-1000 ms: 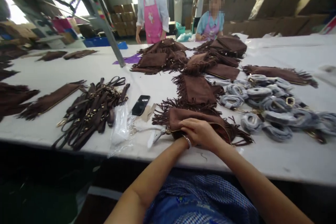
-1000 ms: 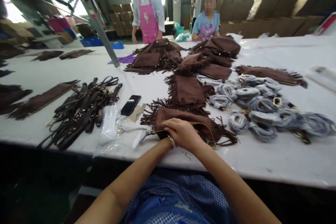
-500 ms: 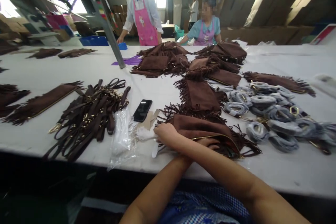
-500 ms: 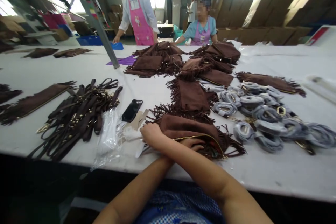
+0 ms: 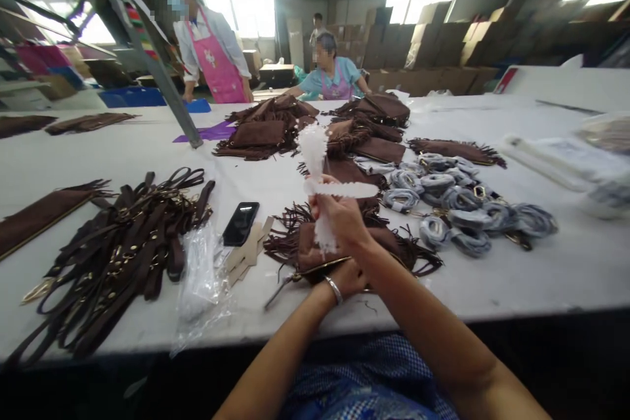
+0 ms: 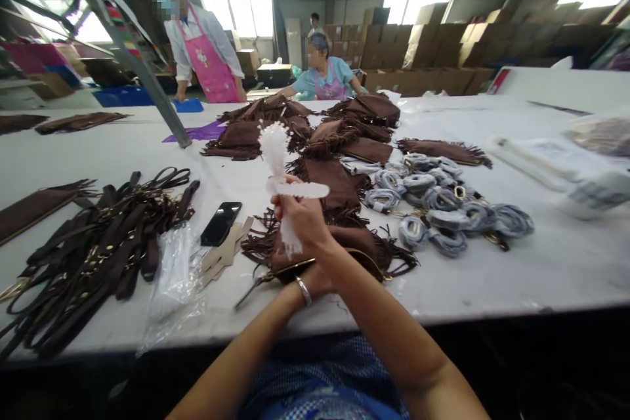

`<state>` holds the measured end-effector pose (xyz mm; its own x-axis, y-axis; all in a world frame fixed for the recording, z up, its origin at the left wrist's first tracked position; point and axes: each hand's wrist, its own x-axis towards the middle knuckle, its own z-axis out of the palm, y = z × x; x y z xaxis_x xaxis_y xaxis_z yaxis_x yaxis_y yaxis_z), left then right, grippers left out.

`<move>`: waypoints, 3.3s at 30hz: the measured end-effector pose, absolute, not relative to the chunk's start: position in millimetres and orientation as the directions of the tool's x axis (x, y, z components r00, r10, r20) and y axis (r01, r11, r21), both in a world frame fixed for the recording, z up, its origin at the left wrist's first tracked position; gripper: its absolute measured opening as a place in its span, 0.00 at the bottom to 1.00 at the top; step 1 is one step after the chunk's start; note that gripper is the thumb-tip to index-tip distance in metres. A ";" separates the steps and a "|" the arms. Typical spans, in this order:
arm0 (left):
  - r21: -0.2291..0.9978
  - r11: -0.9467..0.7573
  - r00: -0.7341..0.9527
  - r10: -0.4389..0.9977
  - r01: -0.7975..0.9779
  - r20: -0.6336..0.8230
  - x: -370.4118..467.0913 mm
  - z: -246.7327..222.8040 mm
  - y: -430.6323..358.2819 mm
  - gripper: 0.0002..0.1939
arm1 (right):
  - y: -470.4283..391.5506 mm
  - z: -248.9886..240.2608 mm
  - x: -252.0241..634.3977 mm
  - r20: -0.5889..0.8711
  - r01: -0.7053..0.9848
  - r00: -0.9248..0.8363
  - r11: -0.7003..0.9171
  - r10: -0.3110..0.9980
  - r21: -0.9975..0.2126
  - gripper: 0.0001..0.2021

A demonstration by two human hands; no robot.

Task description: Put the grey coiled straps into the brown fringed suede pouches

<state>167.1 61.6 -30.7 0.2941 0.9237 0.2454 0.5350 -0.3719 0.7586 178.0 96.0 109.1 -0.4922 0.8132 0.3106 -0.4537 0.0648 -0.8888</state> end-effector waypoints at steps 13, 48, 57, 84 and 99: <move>0.923 -0.048 0.261 0.964 0.382 -0.058 199.9 11.3 40.7 0.16 | 109.5 3.9 396.5 -0.208 -0.362 -0.153 -0.250 0.966 -0.898 0.07; 0.702 0.568 0.496 0.798 -0.429 -0.342 296.8 30.2 136.4 0.09 | 94.5 -19.3 481.7 0.075 -0.157 0.214 0.110 0.974 -0.981 0.24; 0.534 0.404 0.283 0.912 -0.743 -0.297 322.6 14.5 158.8 0.13 | 57.2 -29.1 465.0 -0.136 -0.068 -0.162 -0.148 0.977 -0.987 0.21; 0.908 0.035 0.418 0.880 0.417 -0.225 308.7 5.6 101.3 0.20 | 102.7 -3.6 501.1 0.507 0.523 0.086 0.394 0.858 -0.756 0.10; 0.665 -0.198 0.438 0.873 0.720 -0.214 308.7 -4.1 110.6 0.12 | 129.7 -32.9 592.7 0.509 0.515 0.581 0.198 0.635 -0.834 0.12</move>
